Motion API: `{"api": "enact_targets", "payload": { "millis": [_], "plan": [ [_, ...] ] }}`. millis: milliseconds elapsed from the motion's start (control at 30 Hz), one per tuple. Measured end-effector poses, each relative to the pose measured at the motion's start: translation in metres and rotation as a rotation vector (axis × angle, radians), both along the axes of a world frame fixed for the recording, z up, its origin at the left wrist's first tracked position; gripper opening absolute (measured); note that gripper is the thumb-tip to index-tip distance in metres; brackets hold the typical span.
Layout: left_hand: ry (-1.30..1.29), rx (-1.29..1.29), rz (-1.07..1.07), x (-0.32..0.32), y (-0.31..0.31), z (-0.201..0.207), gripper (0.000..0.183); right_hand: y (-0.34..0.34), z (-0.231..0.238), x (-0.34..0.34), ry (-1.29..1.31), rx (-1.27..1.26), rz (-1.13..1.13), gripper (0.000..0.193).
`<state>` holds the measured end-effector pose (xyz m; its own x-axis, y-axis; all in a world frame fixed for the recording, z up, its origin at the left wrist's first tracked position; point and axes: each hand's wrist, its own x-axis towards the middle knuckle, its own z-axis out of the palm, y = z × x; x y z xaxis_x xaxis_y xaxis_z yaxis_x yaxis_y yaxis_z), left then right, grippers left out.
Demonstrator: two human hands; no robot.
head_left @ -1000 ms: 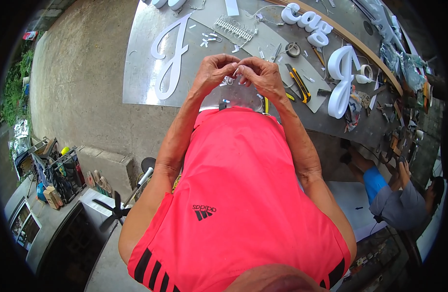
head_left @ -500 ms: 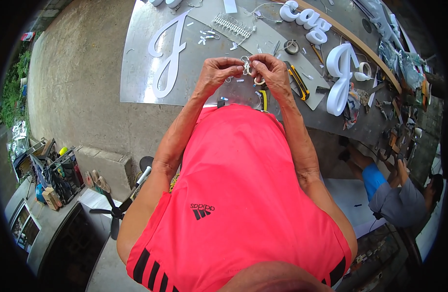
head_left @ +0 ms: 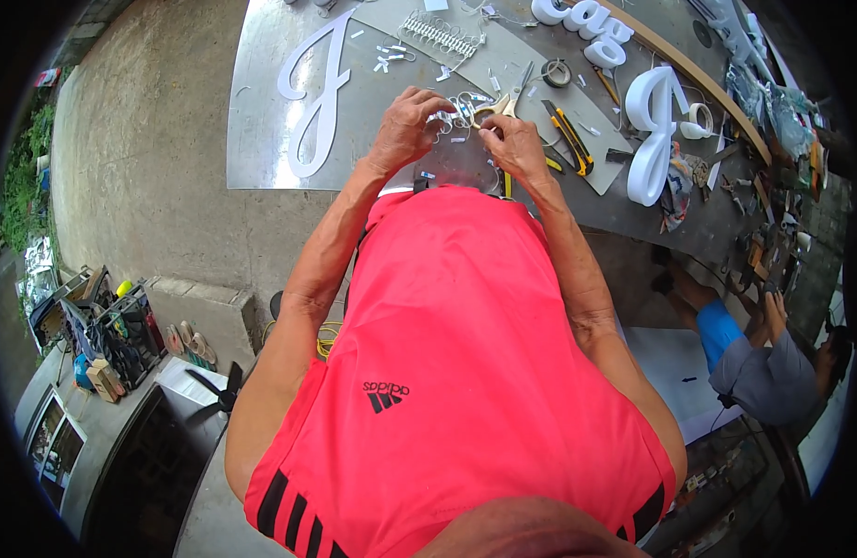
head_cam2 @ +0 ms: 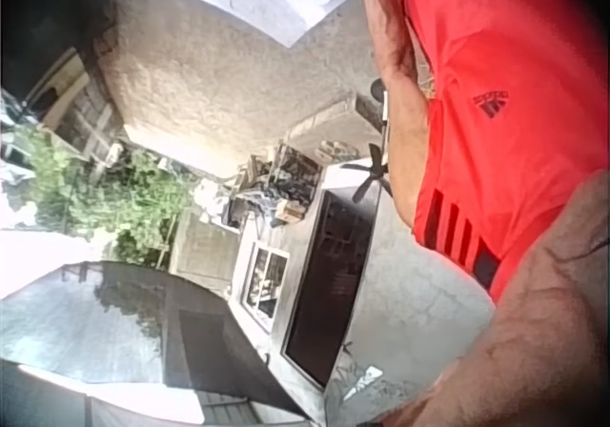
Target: Preparing and assembling small letters and connectors for signage at a fabrication table.
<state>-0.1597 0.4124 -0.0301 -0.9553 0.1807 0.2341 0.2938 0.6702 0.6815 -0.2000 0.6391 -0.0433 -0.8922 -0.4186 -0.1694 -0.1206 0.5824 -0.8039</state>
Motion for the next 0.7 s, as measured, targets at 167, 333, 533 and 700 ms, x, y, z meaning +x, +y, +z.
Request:
{"api": "enact_targets", "payload": {
  "millis": [167, 333, 533, 700],
  "plan": [
    [0.035, -0.227, -0.168, -0.015, 0.019, -0.015, 0.032, -0.032, 0.0, 0.014, 0.149, 0.465, 0.106, 0.034],
    [0.11, -0.311, -0.145, -0.013, 0.016, -0.03, 0.014, -0.035, -0.023, 0.014, 0.215, 0.408, 0.049, 0.017],
    [0.116, -0.087, -0.095, -0.012, 0.018, 0.004, 0.008, -0.019, 0.025, 0.007, 0.291, 0.161, 0.007, 0.018],
    [-0.253, 0.448, 0.027, -0.013, 0.017, 0.015, 0.02, -0.017, 0.058, -0.009, 0.33, -0.068, -0.038, 0.017]
  ]
}}
